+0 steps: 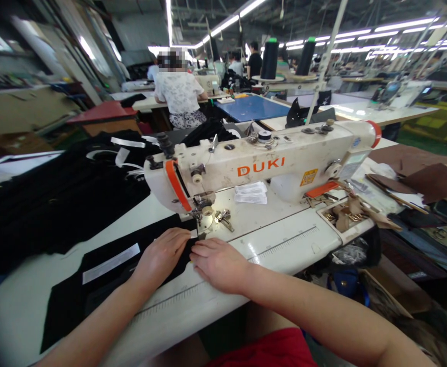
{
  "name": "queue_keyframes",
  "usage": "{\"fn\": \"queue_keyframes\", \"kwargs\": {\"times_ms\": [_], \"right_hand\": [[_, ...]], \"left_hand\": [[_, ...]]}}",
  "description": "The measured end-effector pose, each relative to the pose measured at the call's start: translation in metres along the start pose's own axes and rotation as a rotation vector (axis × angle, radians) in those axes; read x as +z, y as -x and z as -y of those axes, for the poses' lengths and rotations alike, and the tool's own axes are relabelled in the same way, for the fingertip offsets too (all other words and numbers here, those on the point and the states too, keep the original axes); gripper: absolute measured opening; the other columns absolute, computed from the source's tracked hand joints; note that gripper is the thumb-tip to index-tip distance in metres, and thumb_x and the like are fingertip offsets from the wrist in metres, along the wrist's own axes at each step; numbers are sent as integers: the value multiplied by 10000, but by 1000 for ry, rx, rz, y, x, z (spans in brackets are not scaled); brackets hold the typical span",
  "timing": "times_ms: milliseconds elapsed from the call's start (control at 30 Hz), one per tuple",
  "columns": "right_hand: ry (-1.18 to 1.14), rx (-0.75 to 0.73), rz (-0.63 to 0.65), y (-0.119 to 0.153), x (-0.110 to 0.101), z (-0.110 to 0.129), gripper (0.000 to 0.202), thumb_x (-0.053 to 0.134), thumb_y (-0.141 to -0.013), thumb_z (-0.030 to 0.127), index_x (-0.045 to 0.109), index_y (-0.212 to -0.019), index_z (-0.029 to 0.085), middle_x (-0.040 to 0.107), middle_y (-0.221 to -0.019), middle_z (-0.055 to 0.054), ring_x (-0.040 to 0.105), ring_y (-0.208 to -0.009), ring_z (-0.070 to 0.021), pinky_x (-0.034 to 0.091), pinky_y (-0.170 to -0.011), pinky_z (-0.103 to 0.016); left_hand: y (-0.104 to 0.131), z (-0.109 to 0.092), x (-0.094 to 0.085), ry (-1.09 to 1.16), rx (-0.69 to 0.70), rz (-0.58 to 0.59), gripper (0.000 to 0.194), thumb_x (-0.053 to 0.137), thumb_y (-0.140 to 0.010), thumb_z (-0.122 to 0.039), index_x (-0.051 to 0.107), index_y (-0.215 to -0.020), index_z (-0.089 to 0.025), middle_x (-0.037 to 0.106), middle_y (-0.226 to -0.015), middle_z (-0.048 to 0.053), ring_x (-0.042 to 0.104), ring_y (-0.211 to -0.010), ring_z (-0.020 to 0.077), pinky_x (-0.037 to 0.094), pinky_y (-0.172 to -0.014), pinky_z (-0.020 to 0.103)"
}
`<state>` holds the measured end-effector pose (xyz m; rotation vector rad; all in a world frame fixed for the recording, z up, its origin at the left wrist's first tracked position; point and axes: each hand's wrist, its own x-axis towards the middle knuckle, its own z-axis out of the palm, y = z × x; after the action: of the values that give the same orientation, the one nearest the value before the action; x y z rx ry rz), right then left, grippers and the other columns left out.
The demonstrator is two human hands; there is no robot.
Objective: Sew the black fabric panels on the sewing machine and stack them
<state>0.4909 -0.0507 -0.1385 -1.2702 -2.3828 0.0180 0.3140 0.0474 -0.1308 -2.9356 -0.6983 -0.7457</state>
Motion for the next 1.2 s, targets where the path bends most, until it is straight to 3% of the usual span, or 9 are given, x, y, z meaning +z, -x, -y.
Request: {"fn": "queue_keyframes", "kwargs": {"times_ms": [300, 600, 900, 1200], "right_hand": [[-14, -5, -1, -1, -3, 0, 264, 492, -949, 244, 644, -1125, 118, 648, -1211, -108, 553, -1155, -218, 426, -1012, -350], [76, 129, 37, -23, -11, -20, 184, 542, -928, 246, 651, -1028, 136, 630, -902, -90, 533, -906, -220, 451, -844, -357], [130, 76, 31, -28, -8, -28, 149, 523, -929, 199, 660, -922, 140, 599, -851, -72, 503, -866, -206, 423, -793, -331], [213, 22, 25, -33, -9, -42, 179, 529, -925, 194, 658, -811, 146, 618, -812, -58, 537, -813, -193, 428, -754, -315]], "left_hand": [[-1, 0, -1, -3, 11, 13, 197, 428, -909, -82, 613, -899, -147, 676, -907, 76, 635, -893, 205, 559, -796, 338], [2, -3, -1, -9, -11, 26, 291, 361, -920, -88, 640, -989, -132, 692, -981, 97, 634, -963, 210, 557, -839, 350], [14, -10, -3, -15, -94, 130, 356, 390, -959, -270, 616, -1191, -125, 652, -1223, 124, 595, -1142, 237, 506, -986, 423], [6, -2, 4, 12, -79, 190, 397, 376, -959, -277, 591, -1261, -137, 620, -1298, 115, 561, -1213, 230, 474, -1029, 426]]}}
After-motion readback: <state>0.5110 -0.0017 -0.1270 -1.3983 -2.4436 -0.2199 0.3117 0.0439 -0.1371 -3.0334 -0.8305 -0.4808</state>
